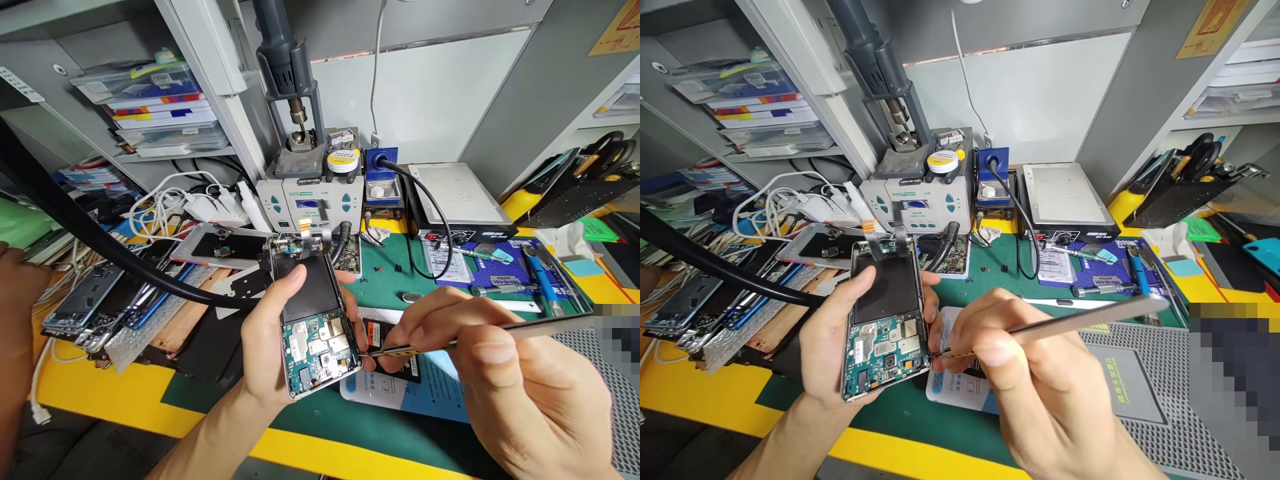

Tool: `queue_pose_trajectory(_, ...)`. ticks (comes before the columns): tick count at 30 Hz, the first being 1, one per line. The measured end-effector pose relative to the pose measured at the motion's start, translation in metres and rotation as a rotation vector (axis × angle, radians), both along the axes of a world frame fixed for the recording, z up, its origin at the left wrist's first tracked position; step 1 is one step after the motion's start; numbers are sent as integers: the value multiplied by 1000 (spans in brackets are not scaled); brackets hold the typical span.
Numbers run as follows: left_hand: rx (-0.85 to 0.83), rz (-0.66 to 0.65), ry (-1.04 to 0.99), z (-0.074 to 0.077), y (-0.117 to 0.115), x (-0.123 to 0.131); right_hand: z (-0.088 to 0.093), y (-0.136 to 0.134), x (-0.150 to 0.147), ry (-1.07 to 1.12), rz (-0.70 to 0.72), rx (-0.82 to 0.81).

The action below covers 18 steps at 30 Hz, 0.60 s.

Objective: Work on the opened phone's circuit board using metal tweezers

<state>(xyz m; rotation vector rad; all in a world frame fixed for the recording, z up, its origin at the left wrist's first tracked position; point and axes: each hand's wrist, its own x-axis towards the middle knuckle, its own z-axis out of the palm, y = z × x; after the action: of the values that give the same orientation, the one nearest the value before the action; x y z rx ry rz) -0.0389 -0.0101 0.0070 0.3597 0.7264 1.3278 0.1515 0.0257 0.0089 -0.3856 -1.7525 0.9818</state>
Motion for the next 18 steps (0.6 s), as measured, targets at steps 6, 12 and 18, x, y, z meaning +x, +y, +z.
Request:
queue_pose_trajectory(6,33,15,2,0,-1,0,-11,-6,-5,109,-35,-89)
queue_pose_trajectory(12,90,23,-33,2,-2,1,-11,-12,-7,131,-28,-175)
queue_pose_trajectory(18,87,13,-67,4,-4,-1,-8,-10,-9,163,-30,-208)
